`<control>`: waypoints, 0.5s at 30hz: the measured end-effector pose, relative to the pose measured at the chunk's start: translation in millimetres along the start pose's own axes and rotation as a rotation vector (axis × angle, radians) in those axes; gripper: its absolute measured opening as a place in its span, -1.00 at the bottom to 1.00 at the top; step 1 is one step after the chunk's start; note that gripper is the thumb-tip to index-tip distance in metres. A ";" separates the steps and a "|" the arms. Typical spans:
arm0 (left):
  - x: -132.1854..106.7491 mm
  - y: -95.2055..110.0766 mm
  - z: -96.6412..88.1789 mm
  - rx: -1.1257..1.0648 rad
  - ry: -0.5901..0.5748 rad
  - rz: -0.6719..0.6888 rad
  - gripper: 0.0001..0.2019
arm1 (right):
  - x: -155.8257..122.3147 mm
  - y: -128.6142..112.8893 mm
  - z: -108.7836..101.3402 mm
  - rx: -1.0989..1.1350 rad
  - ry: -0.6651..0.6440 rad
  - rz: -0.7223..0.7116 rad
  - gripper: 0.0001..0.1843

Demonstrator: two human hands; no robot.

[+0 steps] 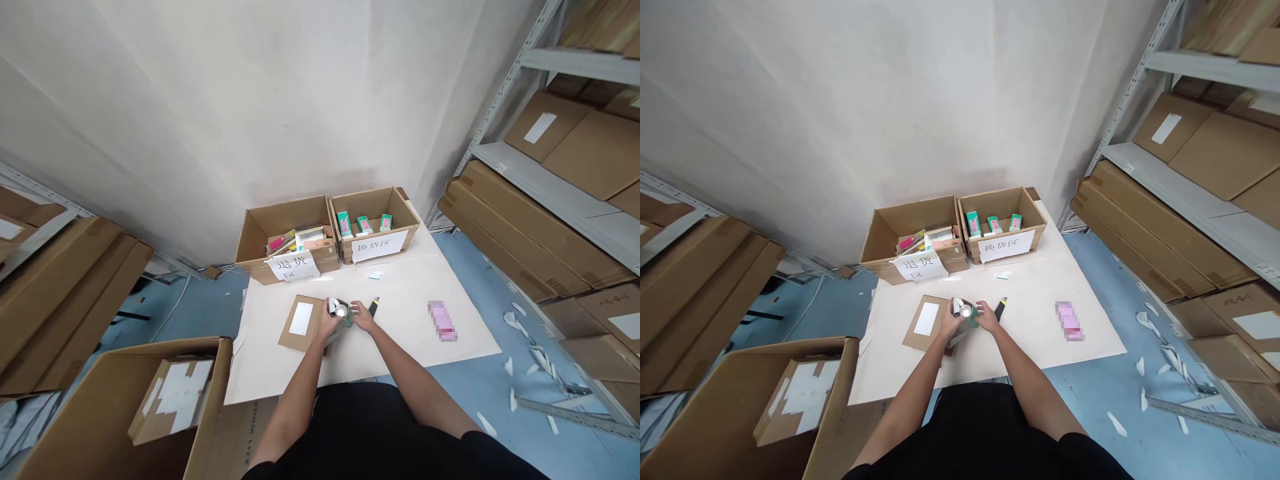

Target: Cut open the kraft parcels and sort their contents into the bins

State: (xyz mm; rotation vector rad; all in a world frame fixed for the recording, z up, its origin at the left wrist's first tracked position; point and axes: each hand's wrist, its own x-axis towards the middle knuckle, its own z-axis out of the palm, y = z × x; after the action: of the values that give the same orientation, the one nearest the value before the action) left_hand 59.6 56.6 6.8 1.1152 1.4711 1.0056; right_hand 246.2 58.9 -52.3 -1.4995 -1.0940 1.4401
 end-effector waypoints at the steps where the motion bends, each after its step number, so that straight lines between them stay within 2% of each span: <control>1: 2.2 -2.5 -0.1 -0.069 -0.001 -0.025 -0.13 | -1.5 -0.6 3.0 0.032 0.003 -0.024 -0.36; 5: 8.5 -9.8 1.0 -0.214 -0.039 -0.060 -0.33 | -9.6 -2.7 11.7 0.092 0.119 -0.051 -0.44; 10: 7.7 -12.7 9.8 -0.146 -0.081 -0.040 -0.43 | -22.0 -10.5 18.3 0.225 0.100 -0.083 -0.38; 13: 9.9 -4.9 22.2 -0.128 -0.087 -0.017 -0.48 | -21.5 -26.7 13.5 0.262 0.103 -0.096 -0.37; 15: 14.4 7.2 29.6 -0.107 -0.078 0.020 -0.48 | -15.5 -44.2 4.3 0.254 0.099 -0.111 -0.36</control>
State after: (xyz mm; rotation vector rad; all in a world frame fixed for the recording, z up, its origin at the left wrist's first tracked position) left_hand 88.6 73.6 5.8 1.0823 1.3308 1.0310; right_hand 239.0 58.8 -5.8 -1.2957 -0.8835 1.3574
